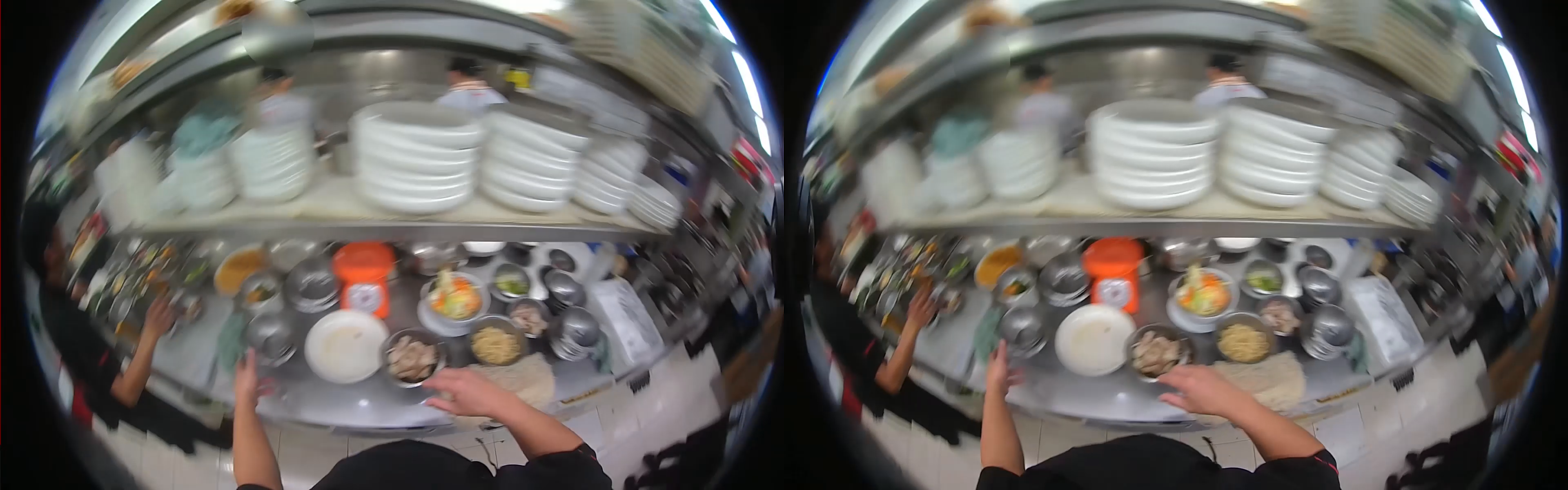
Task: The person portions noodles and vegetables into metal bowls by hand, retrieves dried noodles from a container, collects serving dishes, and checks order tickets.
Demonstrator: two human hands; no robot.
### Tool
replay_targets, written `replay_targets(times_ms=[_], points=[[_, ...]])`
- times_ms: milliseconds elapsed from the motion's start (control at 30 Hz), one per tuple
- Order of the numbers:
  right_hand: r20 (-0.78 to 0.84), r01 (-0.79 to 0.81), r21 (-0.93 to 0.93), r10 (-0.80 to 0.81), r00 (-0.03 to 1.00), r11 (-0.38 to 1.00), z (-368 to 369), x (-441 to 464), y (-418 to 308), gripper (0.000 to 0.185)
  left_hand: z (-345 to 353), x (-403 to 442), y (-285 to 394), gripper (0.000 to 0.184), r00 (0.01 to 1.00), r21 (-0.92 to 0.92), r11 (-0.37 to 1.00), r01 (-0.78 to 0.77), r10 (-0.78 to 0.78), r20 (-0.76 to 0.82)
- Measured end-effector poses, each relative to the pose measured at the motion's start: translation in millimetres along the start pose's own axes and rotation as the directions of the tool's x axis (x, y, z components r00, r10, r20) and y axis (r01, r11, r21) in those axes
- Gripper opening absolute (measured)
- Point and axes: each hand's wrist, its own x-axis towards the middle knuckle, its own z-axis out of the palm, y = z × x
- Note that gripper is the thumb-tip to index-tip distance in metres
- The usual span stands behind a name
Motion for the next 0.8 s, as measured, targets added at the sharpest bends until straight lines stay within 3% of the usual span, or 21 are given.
replay_targets(times_ms=[133,200,267,367,400,467,500,600,700,767,800], points=[[-0.012,-0.111,-0.072,0.110,0.994,0.991,-26,-29,8,0.037,27,69,-9,0.061,0.997,-0.045,0.997,0.065,-0.063,0.049],[-0.039,-0.172,-0.092,0.169,0.985,0.981,-46,-49,14,0.037,27,109,-36,0.054,0.999,-0.103,0.995,-0.012,0.018,0.051],[-0.121,-0.228,-0.096,0.216,0.969,0.969,-65,-71,33,0.037,33,83,-32,0.057,0.989,-0.047,0.994,-0.096,0.100,0.107],[-0.207,-0.312,-0.128,0.282,0.937,0.941,-110,-90,42,0.035,25,82,-45,0.066,0.978,-0.336,0.938,0.083,-0.013,0.208],[-0.232,-0.338,-0.147,0.299,0.926,0.930,-128,-90,42,0.035,27,80,-52,0.066,0.994,-0.293,0.955,0.051,-0.019,0.112],[-0.422,-0.256,-0.187,0.157,0.893,0.948,-151,-87,48,0.037,28,39,-55,0.065,0.995,-0.201,0.979,0.004,-0.024,-0.095],[-0.508,-0.214,-0.211,0.080,0.857,0.954,-162,-85,51,0.038,16,27,-64,0.073,0.998,-0.070,0.995,-0.064,0.062,-0.031],[-0.628,-0.132,-0.306,-0.095,0.773,0.943,-196,-66,49,0.044,-3,-11,-95,0.074,0.992,0.262,0.956,-0.128,0.129,0.015],[-0.671,-0.073,-0.317,-0.169,0.722,0.946,-222,-45,42,0.051,-48,37,-195,0.069,0.888,0.078,0.893,-0.443,0.449,-0.104],[-0.681,-0.072,-0.320,-0.176,0.711,0.945,-235,-31,38,0.057,-65,9,-217,0.073,0.977,0.126,0.986,-0.105,0.126,-0.172],[-0.695,-0.075,-0.332,-0.190,0.694,0.940,-241,-23,36,0.059,-72,-3,-228,0.074,0.977,0.137,0.988,0.074,-0.044,-0.209]])
